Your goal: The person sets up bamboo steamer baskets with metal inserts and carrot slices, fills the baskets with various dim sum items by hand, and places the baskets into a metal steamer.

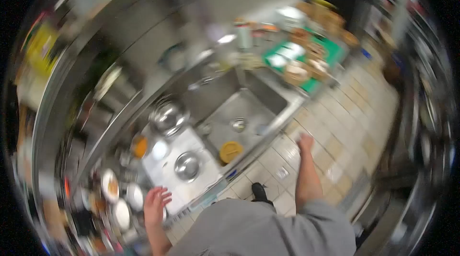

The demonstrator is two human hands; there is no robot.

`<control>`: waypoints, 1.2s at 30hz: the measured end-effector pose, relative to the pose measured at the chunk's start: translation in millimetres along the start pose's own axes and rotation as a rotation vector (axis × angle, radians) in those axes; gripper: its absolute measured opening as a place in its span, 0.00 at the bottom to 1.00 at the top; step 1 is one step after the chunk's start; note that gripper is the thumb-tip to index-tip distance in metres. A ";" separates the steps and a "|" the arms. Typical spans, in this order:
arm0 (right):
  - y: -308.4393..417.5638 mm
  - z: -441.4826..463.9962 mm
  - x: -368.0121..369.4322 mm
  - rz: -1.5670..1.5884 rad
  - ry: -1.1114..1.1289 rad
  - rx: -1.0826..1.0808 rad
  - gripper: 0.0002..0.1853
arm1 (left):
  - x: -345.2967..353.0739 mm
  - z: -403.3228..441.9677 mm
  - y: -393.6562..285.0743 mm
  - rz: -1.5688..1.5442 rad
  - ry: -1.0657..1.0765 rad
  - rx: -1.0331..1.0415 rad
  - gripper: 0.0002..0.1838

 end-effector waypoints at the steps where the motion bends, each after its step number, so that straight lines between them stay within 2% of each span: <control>1: -50.5 -11.7 37.9 0.155 -0.009 0.199 0.11 | -14.6 -9.5 1.5 0.027 -0.062 -0.040 0.16; 2: -54.5 -32.4 46.3 0.305 -0.049 0.397 0.11 | -29.9 -17.0 9.9 0.025 -0.122 -0.055 0.15; 3: -54.7 -49.9 54.2 0.527 -0.110 0.450 0.11 | -45.4 -22.2 16.4 0.004 -0.155 -0.064 0.15; 4: -8.2 -75.9 31.1 0.747 -0.185 0.496 0.11 | -59.3 -27.8 22.6 -0.025 -0.193 -0.058 0.15; 6: 43.9 -76.9 18.1 0.804 -0.182 0.304 0.11 | -79.5 -38.2 32.7 -0.039 -0.216 -0.057 0.15; 7: 75.7 -74.3 7.6 0.864 -0.203 0.120 0.12 | -86.7 -42.7 34.9 -0.063 -0.243 -0.029 0.15; 9: 164.6 -62.9 -14.8 1.117 -0.097 0.255 0.11 | -103.0 -43.0 37.6 -0.076 -0.254 -0.001 0.15; 10: 196.5 -46.4 -8.6 1.265 -0.024 0.403 0.15 | -107.4 -43.6 44.5 -0.095 -0.244 -0.002 0.14; 12: 287.0 -25.6 -9.0 1.469 0.252 0.531 0.30 | -111.4 -36.3 64.6 -0.106 -0.222 -0.019 0.15; 14: 333.4 18.7 31.0 1.581 0.508 0.496 0.36 | -101.5 -23.6 71.2 -0.107 -0.245 -0.040 0.15; 18: 415.5 79.9 71.5 1.570 0.678 0.400 0.35 | -70.8 -11.0 51.5 -0.081 -0.219 -0.014 0.16; 20: 437.9 117.9 102.6 1.543 0.617 0.412 0.34 | -45.9 -2.2 52.3 -0.033 -0.239 -0.026 0.19; 22: 459.3 152.5 135.5 1.526 0.569 0.473 0.29 | -19.1 6.2 53.8 -0.065 -0.286 -0.047 0.18; 24: 473.1 190.2 180.1 1.526 0.648 0.568 0.24 | 9.6 18.5 43.9 -0.080 -0.343 -0.067 0.17; 26: 478.7 217.5 218.4 1.504 0.722 0.554 0.20 | 55.8 39.2 24.1 -0.219 -0.315 -0.099 0.17; 28: 495.6 229.9 216.5 1.604 0.732 0.666 0.17 | 96.8 63.4 11.8 -0.218 -0.236 -0.105 0.19; 30: 518.6 232.2 185.8 1.738 0.634 0.813 0.13 | 132.3 84.9 -3.8 -0.206 -0.177 -0.109 0.19; 32: 527.4 257.8 202.8 2.149 0.980 0.679 0.11 | 165.6 110.3 -23.7 -0.223 -0.053 -0.056 0.18; 34: 529.8 276.7 205.0 2.198 1.195 0.502 0.10 | 193.6 143.9 -35.3 -0.216 -0.004 -0.059 0.19; 35: 529.0 265.8 172.8 1.879 0.940 0.482 0.11 | 209.0 164.3 -38.7 -0.229 0.029 -0.047 0.20; 36: 527.6 242.3 125.5 1.678 0.878 0.523 0.07 | 222.1 187.2 -37.0 -0.251 0.081 -0.069 0.21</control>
Point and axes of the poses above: each hand's wrist, its own z-axis towards the middle knuckle, its own x-axis out of the palm, y = z × x, the point moved 5 cm from there along z, towards the middle knuckle, and after that the axes turned 10 degrees about z, right-handed, at the moved point
